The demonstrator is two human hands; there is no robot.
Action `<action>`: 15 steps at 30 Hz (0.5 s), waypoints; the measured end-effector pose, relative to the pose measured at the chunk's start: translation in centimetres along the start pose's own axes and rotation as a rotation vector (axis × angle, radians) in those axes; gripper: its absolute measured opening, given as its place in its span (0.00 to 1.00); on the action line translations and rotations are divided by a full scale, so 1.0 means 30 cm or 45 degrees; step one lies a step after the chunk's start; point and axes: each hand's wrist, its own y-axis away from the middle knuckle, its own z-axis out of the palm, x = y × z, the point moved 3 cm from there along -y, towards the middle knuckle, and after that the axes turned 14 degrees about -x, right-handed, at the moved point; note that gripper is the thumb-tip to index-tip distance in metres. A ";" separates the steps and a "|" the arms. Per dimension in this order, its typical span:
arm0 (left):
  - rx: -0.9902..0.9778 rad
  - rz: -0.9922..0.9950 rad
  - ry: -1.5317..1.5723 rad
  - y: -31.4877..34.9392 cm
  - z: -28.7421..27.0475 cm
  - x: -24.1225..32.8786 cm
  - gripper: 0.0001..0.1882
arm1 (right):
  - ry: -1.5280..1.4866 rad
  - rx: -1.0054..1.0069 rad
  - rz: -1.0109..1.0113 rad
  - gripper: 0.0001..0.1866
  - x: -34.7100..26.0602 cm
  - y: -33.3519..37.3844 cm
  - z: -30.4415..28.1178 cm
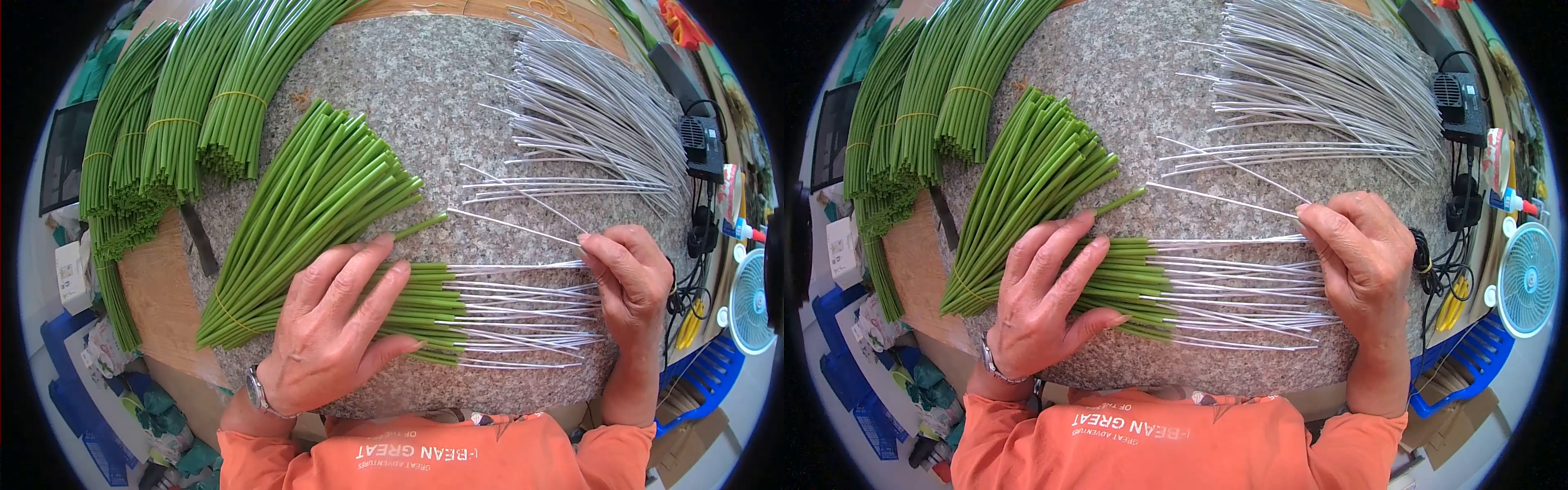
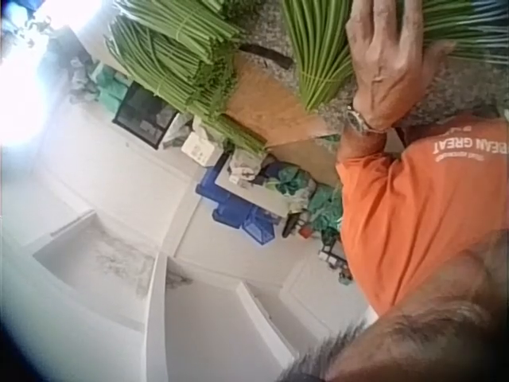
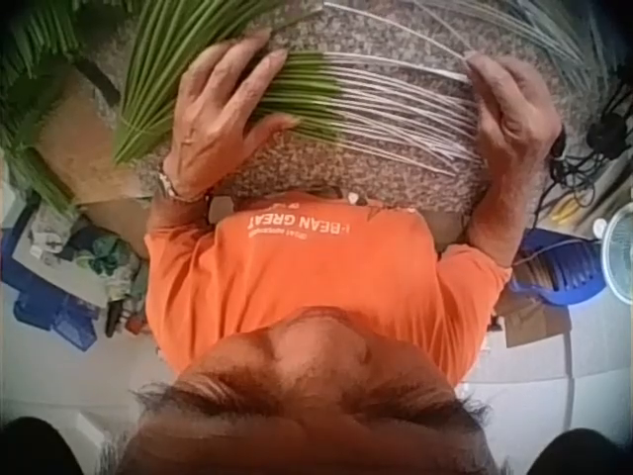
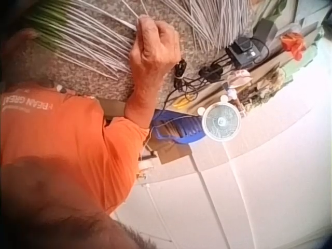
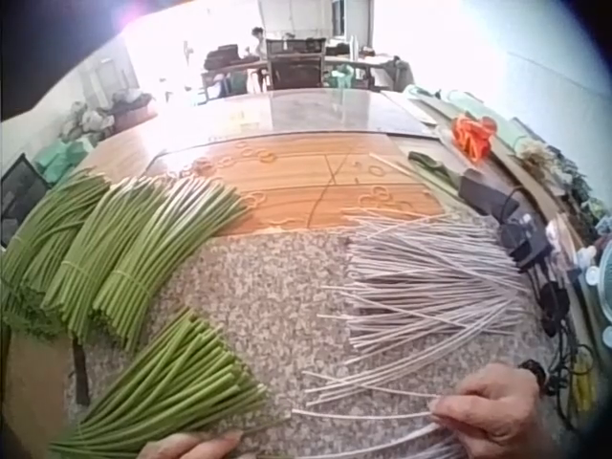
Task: The person gathers a bundle of green tubes, shakes them, and places them on the table. They then pick up a single green tube and insert a white rod into it by hand, repeating this process with several more tubes and rods.
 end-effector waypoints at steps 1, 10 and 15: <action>-0.001 0.000 0.000 0.001 0.001 0.000 0.39 | -0.002 0.001 -0.003 0.12 0.000 0.001 0.002; -0.002 0.000 0.004 0.001 0.003 -0.001 0.39 | -0.002 -0.001 -0.022 0.12 0.001 0.006 -0.001; -0.013 0.010 -0.034 0.002 0.006 -0.004 0.40 | 0.006 -0.013 -0.039 0.12 0.004 0.003 0.001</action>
